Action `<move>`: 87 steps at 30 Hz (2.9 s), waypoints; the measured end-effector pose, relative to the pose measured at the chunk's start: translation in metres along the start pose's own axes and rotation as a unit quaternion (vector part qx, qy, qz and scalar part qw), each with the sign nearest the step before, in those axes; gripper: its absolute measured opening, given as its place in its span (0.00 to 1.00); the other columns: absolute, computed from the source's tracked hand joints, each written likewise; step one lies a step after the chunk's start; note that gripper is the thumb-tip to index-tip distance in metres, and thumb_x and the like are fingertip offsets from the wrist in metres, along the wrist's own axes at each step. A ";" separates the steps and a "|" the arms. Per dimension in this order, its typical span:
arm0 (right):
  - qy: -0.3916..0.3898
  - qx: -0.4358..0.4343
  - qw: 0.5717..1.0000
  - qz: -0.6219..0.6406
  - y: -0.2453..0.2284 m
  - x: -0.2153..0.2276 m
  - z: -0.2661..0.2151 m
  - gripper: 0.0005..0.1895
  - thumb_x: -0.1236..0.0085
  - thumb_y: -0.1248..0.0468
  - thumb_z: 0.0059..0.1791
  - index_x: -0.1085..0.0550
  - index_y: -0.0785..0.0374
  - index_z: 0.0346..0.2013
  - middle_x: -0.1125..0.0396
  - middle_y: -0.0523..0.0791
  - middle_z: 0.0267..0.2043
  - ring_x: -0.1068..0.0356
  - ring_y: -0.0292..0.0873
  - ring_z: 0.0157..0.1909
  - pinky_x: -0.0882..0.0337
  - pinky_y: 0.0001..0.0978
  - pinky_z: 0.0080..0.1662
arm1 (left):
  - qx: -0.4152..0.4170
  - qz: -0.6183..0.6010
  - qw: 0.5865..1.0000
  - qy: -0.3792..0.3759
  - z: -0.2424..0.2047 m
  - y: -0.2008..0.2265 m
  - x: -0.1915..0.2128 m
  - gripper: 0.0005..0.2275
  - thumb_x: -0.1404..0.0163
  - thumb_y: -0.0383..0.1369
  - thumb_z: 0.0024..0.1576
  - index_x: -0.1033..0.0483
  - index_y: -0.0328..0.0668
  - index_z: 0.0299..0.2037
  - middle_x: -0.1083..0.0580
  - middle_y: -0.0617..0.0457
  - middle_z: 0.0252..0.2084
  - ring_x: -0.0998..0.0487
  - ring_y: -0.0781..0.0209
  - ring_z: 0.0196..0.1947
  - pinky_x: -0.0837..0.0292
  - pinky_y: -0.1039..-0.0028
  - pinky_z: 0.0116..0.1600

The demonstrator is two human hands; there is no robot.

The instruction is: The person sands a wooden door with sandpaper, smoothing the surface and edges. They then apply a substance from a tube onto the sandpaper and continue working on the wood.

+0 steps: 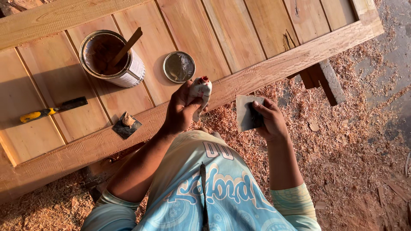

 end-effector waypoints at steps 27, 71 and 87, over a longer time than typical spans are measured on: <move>-0.129 0.047 0.982 -0.131 -0.101 -0.103 -0.072 0.11 0.35 0.70 0.49 0.26 0.72 0.42 0.29 0.44 0.34 0.29 0.36 0.35 0.28 0.28 0.37 | -0.285 0.333 0.892 -0.114 -0.041 0.110 -0.063 0.01 0.50 0.27 0.63 0.28 0.42 0.42 0.23 0.51 0.35 0.21 0.51 0.33 0.33 0.59 0.54; -0.184 0.163 0.631 -0.735 -0.198 -0.249 -0.133 0.12 0.36 0.57 0.45 0.24 0.62 0.35 0.24 0.49 0.25 0.22 0.45 0.24 0.23 0.38 0.26 | -0.425 0.436 0.777 -0.158 -0.044 0.164 -0.112 0.06 0.48 0.32 0.60 0.29 0.41 0.43 0.23 0.52 0.36 0.19 0.53 0.35 0.26 0.64 0.43; -0.125 0.038 0.578 -0.805 -0.200 -0.248 -0.125 0.15 0.35 0.51 0.46 0.23 0.56 0.40 0.25 0.47 0.27 0.22 0.45 0.24 0.24 0.40 0.28 | -0.441 0.428 0.773 -0.157 -0.047 0.175 -0.118 0.06 0.47 0.30 0.53 0.30 0.38 0.34 0.32 0.51 0.26 0.29 0.53 0.23 0.35 0.65 0.31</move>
Point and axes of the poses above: each hand's wrist, its own z-axis towards the middle knuckle, its own x-axis out of the back of the hand, y = z × x, the point moved 10 cm from there along z, towards the middle knuckle
